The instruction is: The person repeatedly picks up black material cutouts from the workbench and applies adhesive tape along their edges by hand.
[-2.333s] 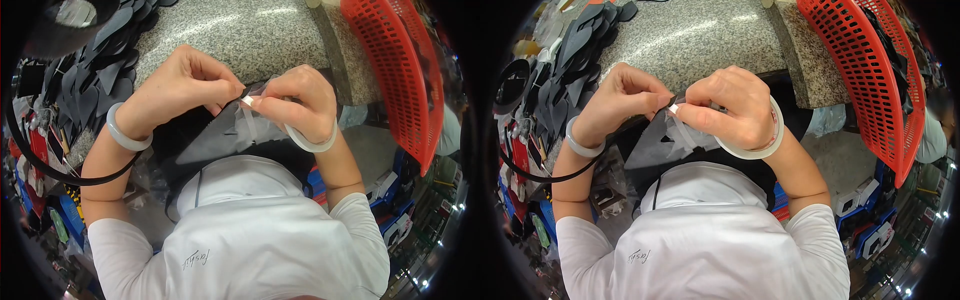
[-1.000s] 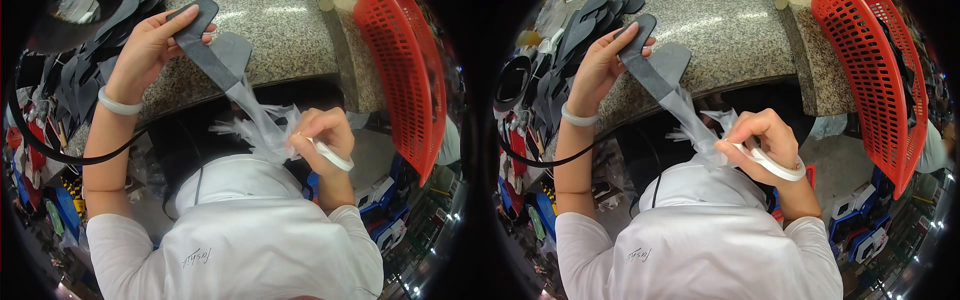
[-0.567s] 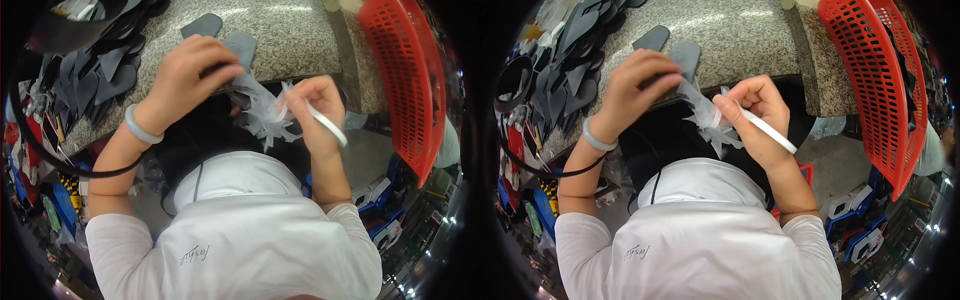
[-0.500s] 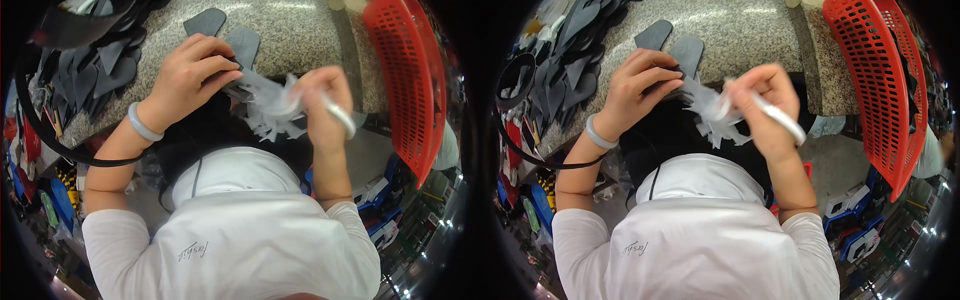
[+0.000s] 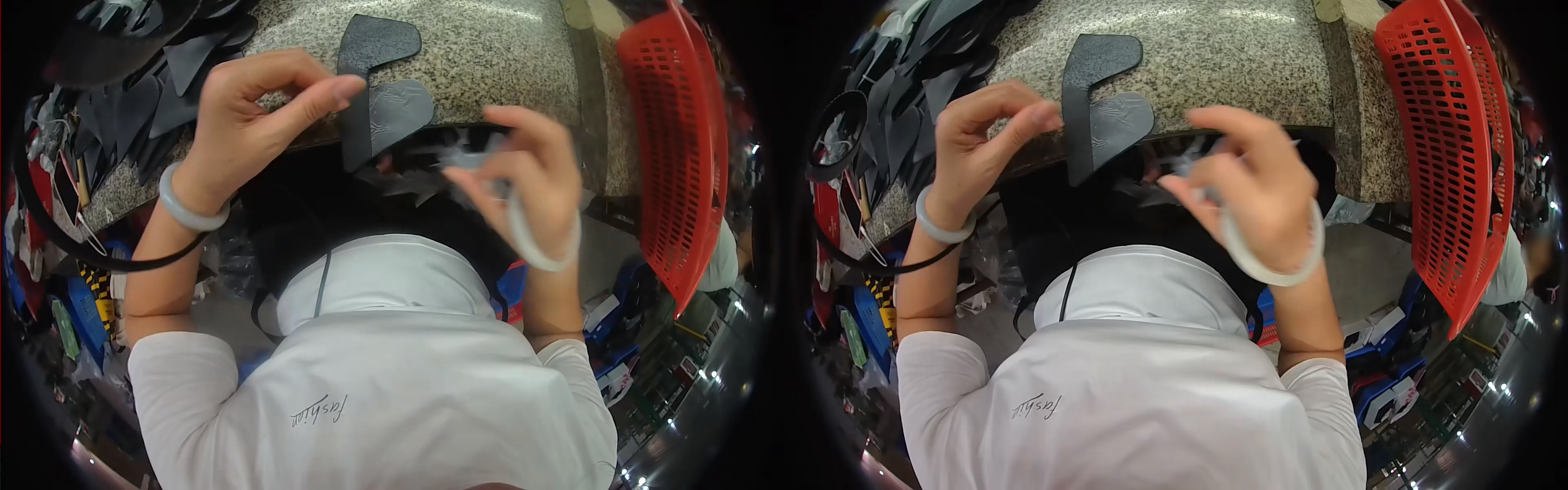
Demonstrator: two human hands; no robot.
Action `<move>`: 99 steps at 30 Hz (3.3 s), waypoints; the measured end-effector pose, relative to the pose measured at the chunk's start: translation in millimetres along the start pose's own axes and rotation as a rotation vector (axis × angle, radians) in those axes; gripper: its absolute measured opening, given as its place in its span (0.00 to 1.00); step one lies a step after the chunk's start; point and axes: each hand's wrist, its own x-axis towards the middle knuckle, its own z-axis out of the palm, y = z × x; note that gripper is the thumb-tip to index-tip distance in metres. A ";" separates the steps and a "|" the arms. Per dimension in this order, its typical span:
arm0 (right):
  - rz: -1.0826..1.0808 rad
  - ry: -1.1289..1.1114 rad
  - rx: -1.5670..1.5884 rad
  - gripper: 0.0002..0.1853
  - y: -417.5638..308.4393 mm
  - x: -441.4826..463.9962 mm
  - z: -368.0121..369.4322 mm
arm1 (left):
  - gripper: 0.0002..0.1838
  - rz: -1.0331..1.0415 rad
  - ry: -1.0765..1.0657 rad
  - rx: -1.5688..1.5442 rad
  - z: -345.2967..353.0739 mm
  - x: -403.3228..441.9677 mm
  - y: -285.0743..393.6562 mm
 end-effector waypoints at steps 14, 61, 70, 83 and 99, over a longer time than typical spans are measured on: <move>-0.218 -0.131 0.181 0.14 2.7 27.7 46.8 | 0.15 -0.802 0.162 -0.664 50.0 -56.0 30.0; 0.568 0.545 0.786 0.05 37.7 -22.8 -24.1 | 0.14 -0.640 0.169 -0.446 -215.7 50.5 -4.5; 0.518 0.169 0.948 0.09 41.9 6.0 -15.9 | 0.23 -0.271 0.415 0.596 -159.3 96.9 5.3; 0.560 0.110 0.792 0.07 54.9 11.3 -7.2 | 0.38 -0.343 -0.024 0.717 6.0 265.4 -93.8; 0.540 0.086 0.728 0.07 49.6 13.7 -2.0 | 0.26 -0.609 0.018 0.193 37.5 263.0 -86.4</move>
